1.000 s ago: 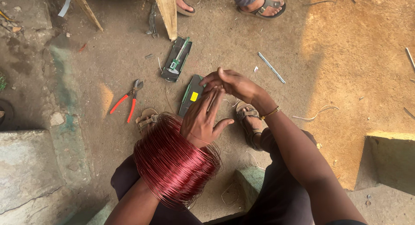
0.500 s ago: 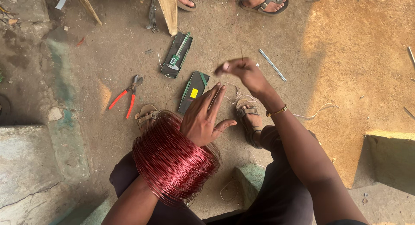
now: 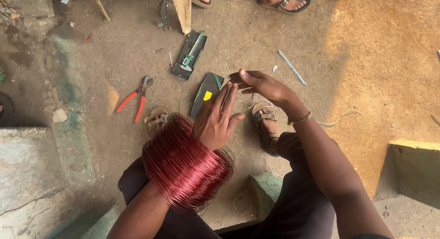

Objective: The person sits on the ground with a large coil of red enameled wire around one forearm and pulls, winds and arranges the wire by hand, occasionally using pliers lying nearby to cut or grip the wire. Other people sit nearby on chairs while the person continues handling the wire.

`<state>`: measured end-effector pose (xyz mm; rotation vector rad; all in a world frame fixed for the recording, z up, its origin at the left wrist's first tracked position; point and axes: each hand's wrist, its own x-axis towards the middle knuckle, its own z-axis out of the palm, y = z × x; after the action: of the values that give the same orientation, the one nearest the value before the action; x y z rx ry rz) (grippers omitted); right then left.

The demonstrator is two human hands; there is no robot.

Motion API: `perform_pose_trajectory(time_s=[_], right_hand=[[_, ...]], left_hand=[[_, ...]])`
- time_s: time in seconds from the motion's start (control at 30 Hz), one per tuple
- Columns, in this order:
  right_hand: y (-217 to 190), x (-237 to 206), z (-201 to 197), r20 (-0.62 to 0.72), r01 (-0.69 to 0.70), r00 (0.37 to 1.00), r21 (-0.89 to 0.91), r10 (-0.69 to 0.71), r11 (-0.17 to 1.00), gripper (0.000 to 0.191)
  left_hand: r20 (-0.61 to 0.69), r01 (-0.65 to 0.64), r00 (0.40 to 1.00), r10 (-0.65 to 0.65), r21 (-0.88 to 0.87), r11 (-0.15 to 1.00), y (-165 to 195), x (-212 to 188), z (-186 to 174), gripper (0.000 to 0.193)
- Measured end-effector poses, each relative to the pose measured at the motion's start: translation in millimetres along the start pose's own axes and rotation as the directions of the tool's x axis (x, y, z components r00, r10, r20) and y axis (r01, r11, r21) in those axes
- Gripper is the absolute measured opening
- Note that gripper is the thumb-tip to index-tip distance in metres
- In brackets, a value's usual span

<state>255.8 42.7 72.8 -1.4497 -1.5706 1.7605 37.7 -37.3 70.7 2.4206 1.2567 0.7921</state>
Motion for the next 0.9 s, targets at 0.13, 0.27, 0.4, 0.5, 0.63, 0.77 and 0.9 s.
perform_pose_trajectory(time_s=[0.13, 0.27, 0.4, 0.5, 0.63, 0.77, 0.9], right_hand=[[-12.3, -10.5, -8.0, 0.244, 0.255, 0.916, 0.26, -0.319, 0.931, 0.107], [-14.6, -16.8, -27.9, 0.397, 0.49, 0.781, 0.088, -0.482, 0.867, 0.11], [-7.0, -18.0, -42.8, 0.059, 0.252, 0.964, 0.113, -0.26, 0.961, 0.092], [-6.0, -14.2, -46.3, -0.104, 0.109, 0.99, 0.137, -0.095, 0.985, 0.081], [-12.1, -8.2, -33.4, -0.259, 0.106, 0.966, 0.283, -0.031, 0.953, 0.076], [-15.8, 0.3, -13.2, -0.07, 0.001, 0.997, 0.421, 0.031, 0.907, 0.085], [-8.0, 7.2, -5.5, 0.175, 0.129, 0.956, 0.463, -0.233, 0.877, 0.085]], left_hand=[[-0.07, 0.01, 0.998, -0.007, 0.044, 0.999, -3.5, 0.2, -0.5, 0.064], [-0.101, -0.01, 0.995, 0.016, 0.056, 0.998, -4.6, 0.5, -4.3, 0.072], [-0.111, -0.03, 0.993, 0.031, 0.008, 1.0, -4.3, 4.3, -8.6, 0.087], [-0.073, -0.042, 0.997, 0.038, -0.057, 0.998, -3.5, 2.2, -14.9, 0.093], [-0.091, -0.105, 0.991, 0.095, -0.111, 0.988, -0.8, 0.3, -19.7, 0.094], [-0.077, -0.098, 0.993, 0.091, -0.091, 0.991, 0.3, 0.4, -20.7, 0.095], [-0.093, -0.081, 0.993, 0.075, -0.065, 0.995, -0.8, 0.5, -21.8, 0.094]])
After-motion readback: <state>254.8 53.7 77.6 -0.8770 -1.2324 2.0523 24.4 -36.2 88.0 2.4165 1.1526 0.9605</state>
